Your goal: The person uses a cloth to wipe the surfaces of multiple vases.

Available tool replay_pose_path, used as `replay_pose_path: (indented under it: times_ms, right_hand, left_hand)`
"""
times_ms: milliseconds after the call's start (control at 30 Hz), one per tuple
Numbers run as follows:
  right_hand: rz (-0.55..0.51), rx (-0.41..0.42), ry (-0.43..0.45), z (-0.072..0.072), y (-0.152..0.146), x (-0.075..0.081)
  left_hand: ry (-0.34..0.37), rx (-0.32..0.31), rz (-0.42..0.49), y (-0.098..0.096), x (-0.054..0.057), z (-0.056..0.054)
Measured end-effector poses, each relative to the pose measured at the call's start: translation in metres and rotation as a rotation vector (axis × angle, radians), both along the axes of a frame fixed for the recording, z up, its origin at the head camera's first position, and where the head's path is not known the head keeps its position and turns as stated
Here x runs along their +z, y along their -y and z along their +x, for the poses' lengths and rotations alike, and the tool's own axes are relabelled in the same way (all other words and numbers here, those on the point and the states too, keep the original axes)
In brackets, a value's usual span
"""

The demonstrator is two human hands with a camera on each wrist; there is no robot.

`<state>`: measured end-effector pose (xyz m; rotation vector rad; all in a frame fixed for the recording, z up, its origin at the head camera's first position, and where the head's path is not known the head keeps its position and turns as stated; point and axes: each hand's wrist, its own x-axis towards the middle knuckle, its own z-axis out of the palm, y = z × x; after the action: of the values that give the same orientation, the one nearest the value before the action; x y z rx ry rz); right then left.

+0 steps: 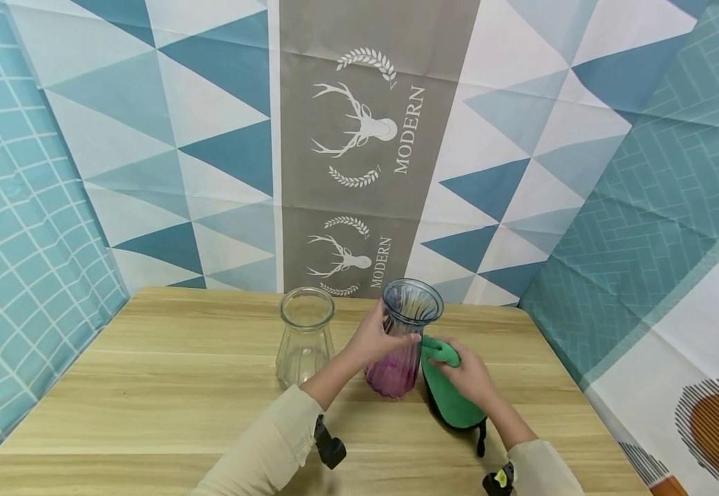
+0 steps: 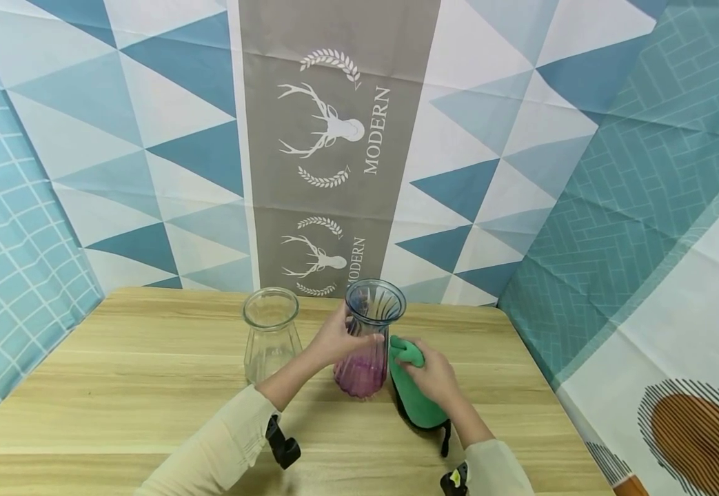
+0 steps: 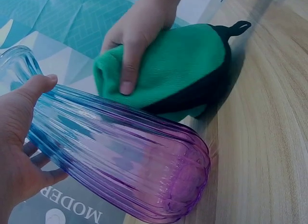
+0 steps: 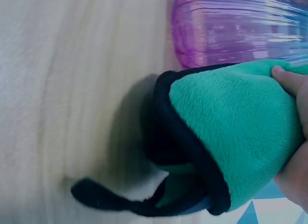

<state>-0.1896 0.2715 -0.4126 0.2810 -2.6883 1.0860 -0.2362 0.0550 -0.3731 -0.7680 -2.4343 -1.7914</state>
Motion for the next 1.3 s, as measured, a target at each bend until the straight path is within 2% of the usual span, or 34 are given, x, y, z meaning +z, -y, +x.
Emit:
replay_pose_path:
  times_ms: [167, 333, 533, 633, 900, 1133, 1300]
  right_hand:
    - [-0.114, -0.039, -0.057, -0.002, -0.002, 0.010]
    - [-0.170, -0.057, -0.085, 0.001, 0.004, 0.027]
    - [-0.170, -0.073, -0.119, 0.014, 0.021, 0.057]
    - [-0.149, -0.081, -0.126, 0.017, 0.025, 0.062]
    - [-0.150, -0.051, -0.128, -0.001, 0.012, 0.040]
    - [-0.088, 0.031, -0.177, -0.004, 0.008, 0.032]
    - [-0.041, 0.070, -0.141, -0.005, 0.005, 0.021]
  left_hand:
    - [-0.047, 0.055, -0.036, 0.000, 0.000, 0.001]
    - [-0.044, 0.056, -0.040, 0.000, 0.001, 0.001]
    - [-0.029, 0.054, -0.033, 0.001, 0.002, 0.001]
    - [-0.021, 0.053, -0.014, 0.002, 0.002, 0.002]
    - [-0.031, 0.042, -0.019, 0.003, 0.003, 0.002]
    - [-0.045, 0.038, -0.034, 0.002, 0.003, 0.001]
    - [-0.054, 0.036, -0.038, 0.002, 0.002, -0.001]
